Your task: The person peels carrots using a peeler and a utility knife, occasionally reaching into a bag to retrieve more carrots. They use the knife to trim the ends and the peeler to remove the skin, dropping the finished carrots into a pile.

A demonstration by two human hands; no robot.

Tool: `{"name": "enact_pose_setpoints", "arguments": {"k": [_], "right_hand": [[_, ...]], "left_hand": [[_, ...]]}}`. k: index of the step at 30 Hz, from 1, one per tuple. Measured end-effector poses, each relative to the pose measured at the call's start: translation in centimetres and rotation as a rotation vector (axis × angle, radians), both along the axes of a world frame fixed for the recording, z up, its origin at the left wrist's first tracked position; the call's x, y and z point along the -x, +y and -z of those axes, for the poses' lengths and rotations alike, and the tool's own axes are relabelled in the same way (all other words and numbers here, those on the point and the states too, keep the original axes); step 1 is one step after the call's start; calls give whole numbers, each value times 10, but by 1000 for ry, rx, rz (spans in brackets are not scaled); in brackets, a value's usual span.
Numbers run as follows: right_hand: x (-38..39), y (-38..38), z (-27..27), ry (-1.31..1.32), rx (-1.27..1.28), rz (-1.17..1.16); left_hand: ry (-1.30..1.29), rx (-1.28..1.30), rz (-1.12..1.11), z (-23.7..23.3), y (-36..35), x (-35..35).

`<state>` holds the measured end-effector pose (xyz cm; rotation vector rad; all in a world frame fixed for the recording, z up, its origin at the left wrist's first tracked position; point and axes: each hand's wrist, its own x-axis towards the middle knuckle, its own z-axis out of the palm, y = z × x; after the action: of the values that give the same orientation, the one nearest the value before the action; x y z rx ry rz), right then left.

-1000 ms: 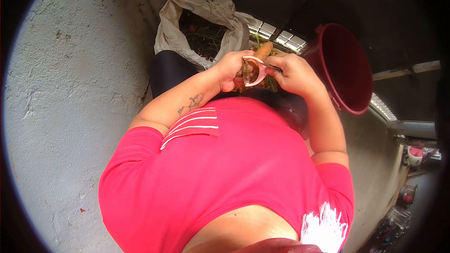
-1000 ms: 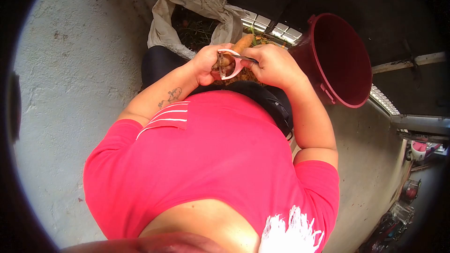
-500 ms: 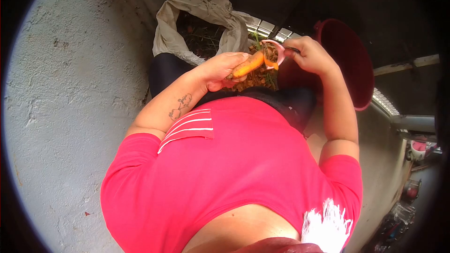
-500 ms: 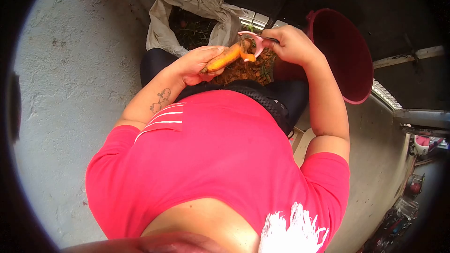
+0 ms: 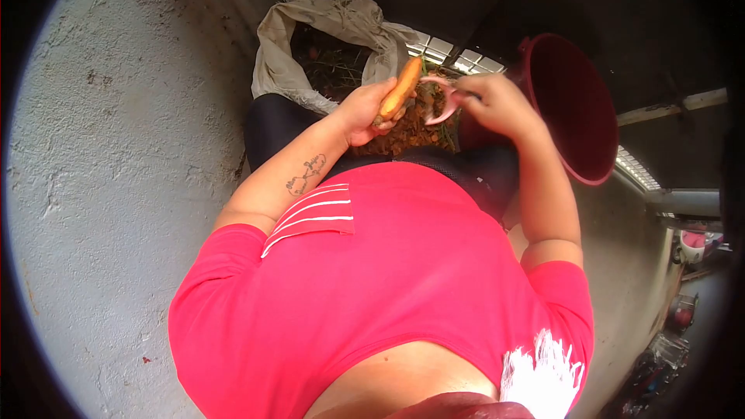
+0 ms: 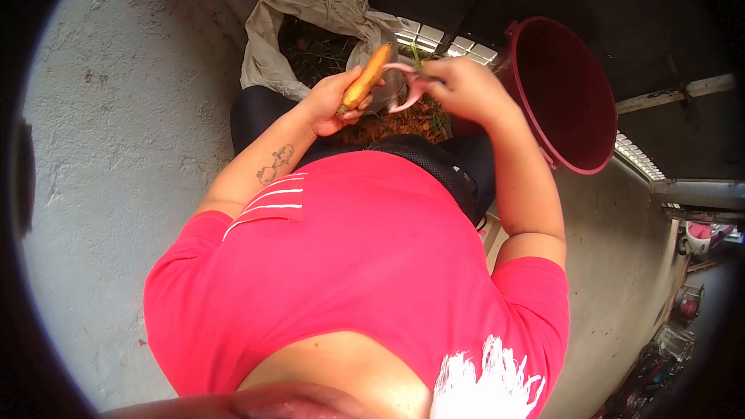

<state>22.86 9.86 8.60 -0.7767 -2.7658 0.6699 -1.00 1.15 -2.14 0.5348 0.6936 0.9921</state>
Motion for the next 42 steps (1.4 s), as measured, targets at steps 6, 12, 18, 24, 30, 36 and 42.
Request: {"name": "enact_pose_setpoints", "arguments": {"k": [6,12,18,24,30,36,42], "right_hand": [[34,-26,3,-118,-196,-74],[23,-18,-10,-131,-257,-82],[-10,45,-4,-298,-347,106],[-14,28,-22,-259,-179,269],[23,-32,-26,-114,-109,-46],[34,-36,-15,-198,-198,-55],[18,-16,-28,-103,-230,-125]], "left_hand": [[-17,292,-246,-41,-8,-30],[-177,64,134,-21,-18,2],[-10,-158,245,-40,-22,11],[20,-180,128,-46,-20,6],[44,3,-49,-17,-6,-15],[-175,251,-89,-42,-18,-26],[-187,74,193,-42,-33,-7]]}}
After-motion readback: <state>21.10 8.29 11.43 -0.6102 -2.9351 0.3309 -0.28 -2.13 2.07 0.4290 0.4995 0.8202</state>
